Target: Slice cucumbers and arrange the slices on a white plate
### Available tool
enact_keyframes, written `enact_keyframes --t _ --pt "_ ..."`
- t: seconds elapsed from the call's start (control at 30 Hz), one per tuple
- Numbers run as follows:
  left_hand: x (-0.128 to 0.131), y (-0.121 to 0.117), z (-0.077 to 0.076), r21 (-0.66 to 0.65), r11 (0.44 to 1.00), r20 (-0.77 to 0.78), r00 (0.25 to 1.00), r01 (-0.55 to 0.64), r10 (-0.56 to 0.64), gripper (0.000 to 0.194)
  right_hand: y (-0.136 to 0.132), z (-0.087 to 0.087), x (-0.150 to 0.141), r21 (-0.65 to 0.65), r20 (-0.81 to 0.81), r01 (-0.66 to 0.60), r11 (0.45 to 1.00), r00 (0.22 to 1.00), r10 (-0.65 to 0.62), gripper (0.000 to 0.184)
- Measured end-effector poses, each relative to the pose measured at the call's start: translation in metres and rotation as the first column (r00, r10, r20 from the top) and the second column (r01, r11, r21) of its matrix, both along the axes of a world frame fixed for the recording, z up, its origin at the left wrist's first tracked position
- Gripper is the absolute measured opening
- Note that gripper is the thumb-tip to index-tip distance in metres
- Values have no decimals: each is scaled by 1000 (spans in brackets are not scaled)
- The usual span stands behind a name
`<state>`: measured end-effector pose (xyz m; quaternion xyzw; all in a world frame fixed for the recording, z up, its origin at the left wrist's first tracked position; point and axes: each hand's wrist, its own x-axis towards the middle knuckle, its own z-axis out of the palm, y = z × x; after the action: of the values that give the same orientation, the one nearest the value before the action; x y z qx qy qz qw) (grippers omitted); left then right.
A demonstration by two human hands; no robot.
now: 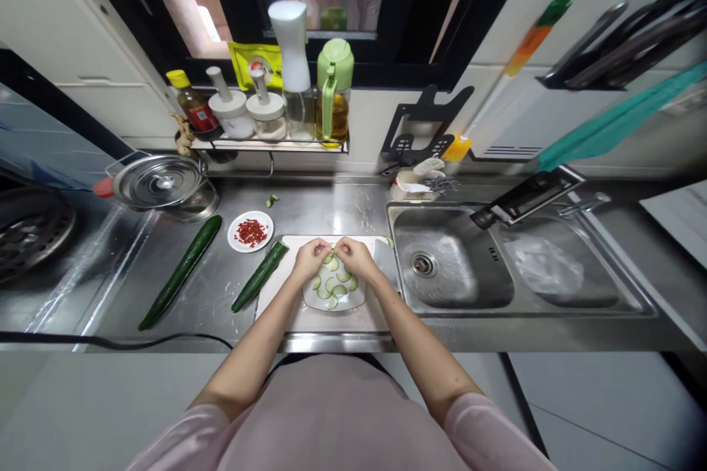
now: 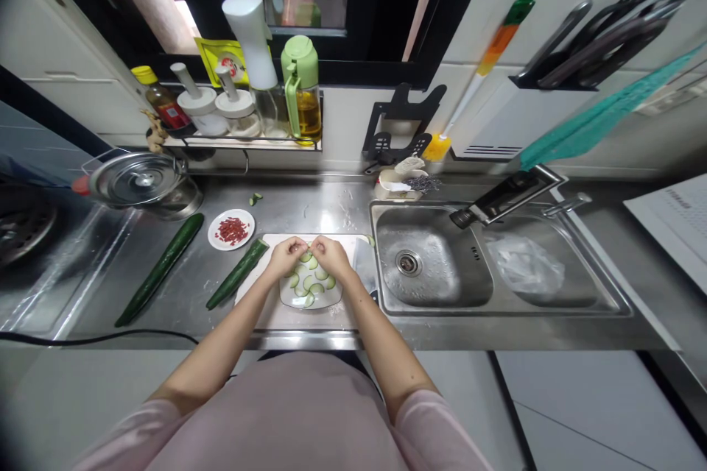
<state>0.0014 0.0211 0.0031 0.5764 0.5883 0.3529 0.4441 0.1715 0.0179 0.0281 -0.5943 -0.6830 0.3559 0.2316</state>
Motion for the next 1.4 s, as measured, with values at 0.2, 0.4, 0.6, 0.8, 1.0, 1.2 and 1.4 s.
enact_keyframes --t 0.2,0.4,0.6,0.8,1.0,1.2,1.4 --pt "1 0 1 52 988 -341 933 144 -118 14 -1 -1 -5 -45 221 -38 998 974 47 17" --pt "7 -5 -5 4 976 -548 817 217 -179 17 -3 -7 -13 -89 451 -86 992 885 117 21" --pt "11 -5 -8 8 975 -614 771 223 -171 20 -3 -12 -17 -111 517 -87 990 846 132 23" --pt "13 -6 -9 30 972 -638 753 235 -163 20 -3 -14 -17 -115 525 -95 989 839 142 24" --pt "15 -6 -10 38 972 -652 743 233 -153 18 -2 -16 -17 -127 527 -89 988 838 143 25" --pt "16 -4 -12 27 979 -661 738 203 -135 17 0 -15 -17 -156 546 -94 983 821 166 26" --pt "16 -4 -13 12 984 -652 747 176 -126 15 1 -13 -15 -154 561 -84 984 813 157 25"
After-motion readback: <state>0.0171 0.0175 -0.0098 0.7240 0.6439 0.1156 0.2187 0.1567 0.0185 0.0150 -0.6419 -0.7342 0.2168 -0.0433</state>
